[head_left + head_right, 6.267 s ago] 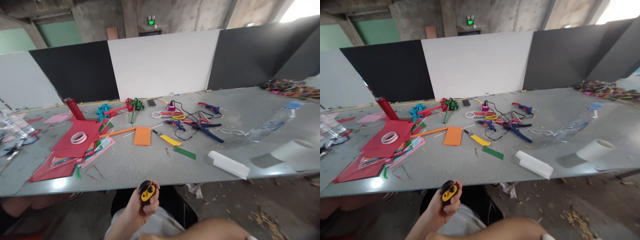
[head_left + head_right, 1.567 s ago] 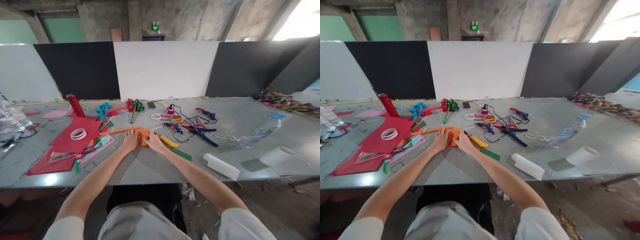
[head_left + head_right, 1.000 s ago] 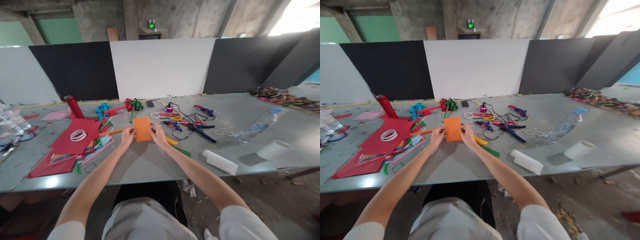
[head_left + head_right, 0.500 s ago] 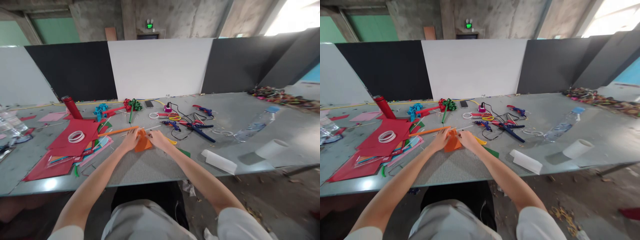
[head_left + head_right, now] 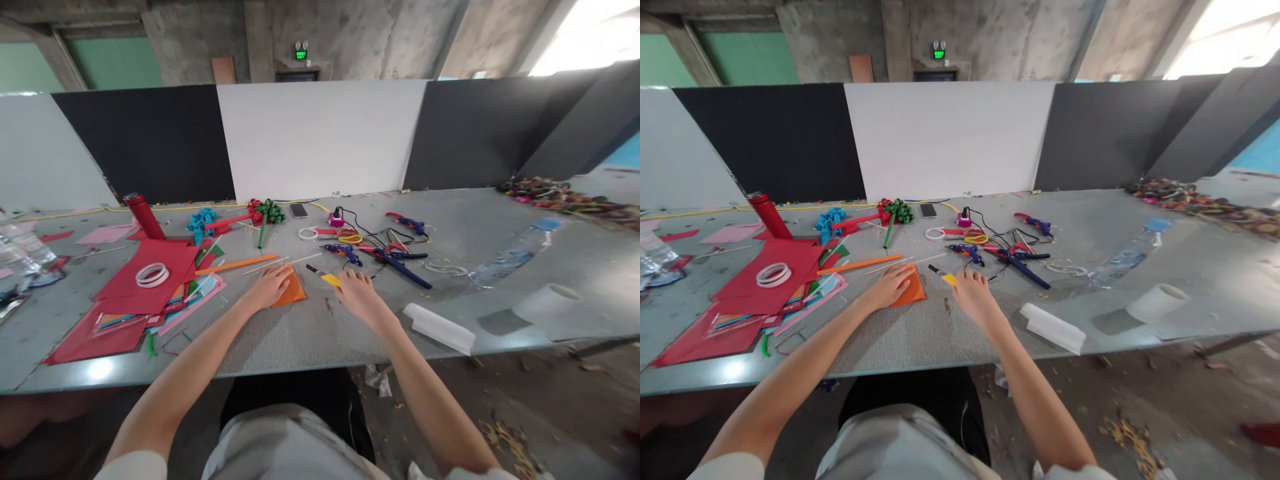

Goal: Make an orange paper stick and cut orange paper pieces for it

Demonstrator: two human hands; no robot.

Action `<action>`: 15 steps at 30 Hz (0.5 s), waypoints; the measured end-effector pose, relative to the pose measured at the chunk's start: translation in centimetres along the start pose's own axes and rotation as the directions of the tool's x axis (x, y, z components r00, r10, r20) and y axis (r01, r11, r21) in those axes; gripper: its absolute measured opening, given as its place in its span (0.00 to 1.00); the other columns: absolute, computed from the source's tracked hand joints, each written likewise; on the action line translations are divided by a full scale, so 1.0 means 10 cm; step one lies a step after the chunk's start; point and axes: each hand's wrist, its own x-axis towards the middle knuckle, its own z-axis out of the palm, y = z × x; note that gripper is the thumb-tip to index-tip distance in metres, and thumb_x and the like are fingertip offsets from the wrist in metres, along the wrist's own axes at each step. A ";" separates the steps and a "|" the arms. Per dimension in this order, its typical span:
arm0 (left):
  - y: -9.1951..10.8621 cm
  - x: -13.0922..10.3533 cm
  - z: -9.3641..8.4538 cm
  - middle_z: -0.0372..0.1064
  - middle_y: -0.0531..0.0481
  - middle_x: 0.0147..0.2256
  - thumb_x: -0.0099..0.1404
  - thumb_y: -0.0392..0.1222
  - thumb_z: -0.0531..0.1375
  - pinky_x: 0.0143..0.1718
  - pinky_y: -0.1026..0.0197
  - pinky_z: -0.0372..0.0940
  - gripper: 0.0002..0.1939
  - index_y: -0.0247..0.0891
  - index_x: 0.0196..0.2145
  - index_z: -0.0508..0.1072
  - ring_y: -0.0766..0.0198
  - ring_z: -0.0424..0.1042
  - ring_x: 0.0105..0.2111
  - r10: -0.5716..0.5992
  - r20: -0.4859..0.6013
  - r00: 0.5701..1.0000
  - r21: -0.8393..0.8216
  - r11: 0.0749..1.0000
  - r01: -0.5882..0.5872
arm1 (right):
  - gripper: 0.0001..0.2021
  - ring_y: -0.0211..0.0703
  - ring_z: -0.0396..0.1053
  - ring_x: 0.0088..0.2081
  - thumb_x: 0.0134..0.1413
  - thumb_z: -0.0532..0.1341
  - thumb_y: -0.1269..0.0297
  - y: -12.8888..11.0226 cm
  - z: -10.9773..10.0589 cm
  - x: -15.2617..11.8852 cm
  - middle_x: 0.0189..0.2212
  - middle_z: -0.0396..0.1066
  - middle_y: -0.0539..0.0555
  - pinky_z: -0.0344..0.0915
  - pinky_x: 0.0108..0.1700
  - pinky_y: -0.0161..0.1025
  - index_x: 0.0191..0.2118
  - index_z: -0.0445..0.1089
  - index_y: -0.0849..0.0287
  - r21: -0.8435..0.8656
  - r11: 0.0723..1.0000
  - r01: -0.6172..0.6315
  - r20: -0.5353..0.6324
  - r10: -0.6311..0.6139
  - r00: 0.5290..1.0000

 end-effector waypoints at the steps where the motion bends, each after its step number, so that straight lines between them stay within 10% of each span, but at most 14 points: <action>1: 0.02 0.00 -0.01 0.55 0.42 0.68 0.75 0.44 0.45 0.69 0.49 0.46 0.24 0.39 0.64 0.64 0.57 0.52 0.69 0.018 0.001 1.000 -0.013 1.000 -0.017 | 0.11 0.53 0.72 0.44 0.67 0.51 0.67 0.01 -0.05 -0.12 0.43 0.73 0.65 0.61 0.45 0.43 0.48 0.68 0.63 0.100 0.995 -0.002 0.010 0.001 1.000; 8: 0.16 0.02 0.02 0.63 0.46 0.64 0.75 0.45 0.47 0.67 0.54 0.52 0.22 0.42 0.60 0.71 0.59 0.59 0.66 0.072 0.072 0.995 -0.114 0.991 -0.064 | 0.10 0.51 0.77 0.37 0.62 0.55 0.64 -0.17 -0.09 -1.06 0.39 0.78 0.56 0.62 0.36 0.40 0.47 0.68 0.54 0.381 0.924 -0.018 0.042 0.002 0.999; 15: 0.21 0.01 0.00 0.62 0.43 0.64 0.74 0.45 0.47 0.66 0.54 0.53 0.23 0.38 0.60 0.71 0.57 0.61 0.65 0.042 0.102 0.994 -0.128 0.991 -0.028 | 0.08 0.49 0.77 0.34 0.63 0.53 0.64 -0.31 0.12 -1.17 0.39 0.77 0.54 0.61 0.33 0.39 0.45 0.67 0.54 0.368 0.928 -0.057 0.013 0.057 0.998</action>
